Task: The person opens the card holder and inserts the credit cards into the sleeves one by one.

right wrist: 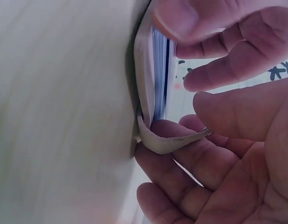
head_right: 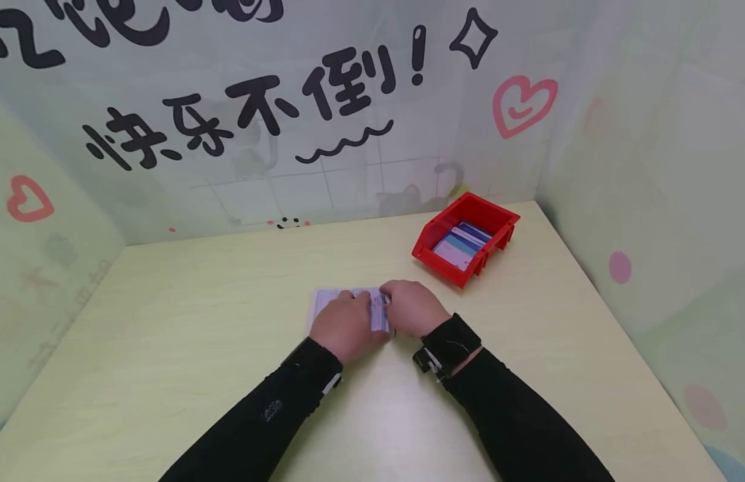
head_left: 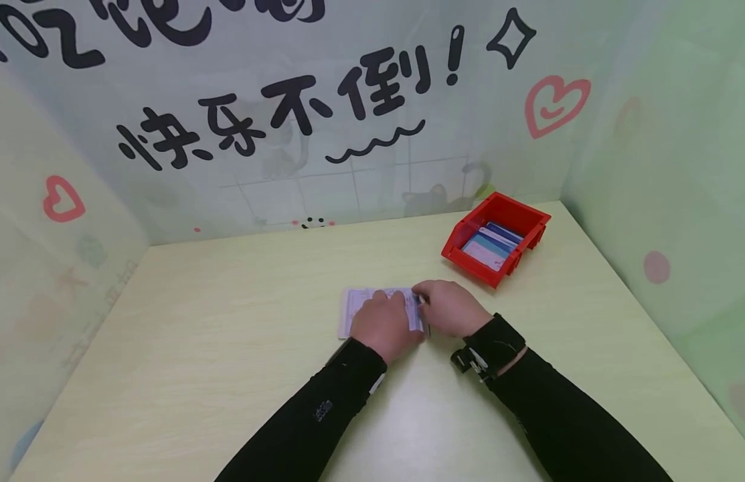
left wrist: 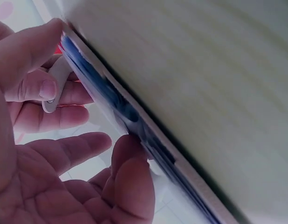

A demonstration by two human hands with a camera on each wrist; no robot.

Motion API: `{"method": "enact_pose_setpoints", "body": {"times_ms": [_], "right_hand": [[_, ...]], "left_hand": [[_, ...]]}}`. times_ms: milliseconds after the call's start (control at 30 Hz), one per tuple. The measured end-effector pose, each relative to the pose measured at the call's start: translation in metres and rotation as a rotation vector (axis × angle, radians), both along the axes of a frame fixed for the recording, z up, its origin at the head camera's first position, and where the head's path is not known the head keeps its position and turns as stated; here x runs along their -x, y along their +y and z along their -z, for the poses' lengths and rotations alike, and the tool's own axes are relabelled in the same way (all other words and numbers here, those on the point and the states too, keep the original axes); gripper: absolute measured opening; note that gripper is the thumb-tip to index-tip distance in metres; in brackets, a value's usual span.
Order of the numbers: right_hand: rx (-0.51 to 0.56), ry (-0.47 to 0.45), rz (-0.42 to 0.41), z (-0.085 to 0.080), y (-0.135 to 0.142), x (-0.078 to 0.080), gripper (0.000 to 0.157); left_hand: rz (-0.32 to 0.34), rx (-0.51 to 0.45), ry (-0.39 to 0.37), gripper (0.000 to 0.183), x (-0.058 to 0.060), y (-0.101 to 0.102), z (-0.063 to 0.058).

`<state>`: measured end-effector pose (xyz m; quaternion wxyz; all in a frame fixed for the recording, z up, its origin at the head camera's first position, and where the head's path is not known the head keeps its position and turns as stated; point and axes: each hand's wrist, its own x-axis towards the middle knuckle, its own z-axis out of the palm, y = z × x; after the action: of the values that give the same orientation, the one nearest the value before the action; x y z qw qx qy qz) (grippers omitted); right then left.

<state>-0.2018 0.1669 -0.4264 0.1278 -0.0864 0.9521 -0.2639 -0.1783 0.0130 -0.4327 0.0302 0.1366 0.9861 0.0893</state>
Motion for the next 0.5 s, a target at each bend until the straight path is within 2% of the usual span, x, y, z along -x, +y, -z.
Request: {"method": "enact_pose_setpoints", "body": {"times_ms": [200,500], "right_hand": [[0.008,-0.001,-0.001,0.0002,0.0008,0.001,0.047],[0.025,0.007,-0.004,0.0023,0.0017,0.002,0.047]], "left_hand": [[-0.024,-0.021,-0.006,0.061,0.0014,0.0015,-0.0022],[-0.009,0.004,-0.002,0.06,0.0016,-0.002,-0.0014]]}}
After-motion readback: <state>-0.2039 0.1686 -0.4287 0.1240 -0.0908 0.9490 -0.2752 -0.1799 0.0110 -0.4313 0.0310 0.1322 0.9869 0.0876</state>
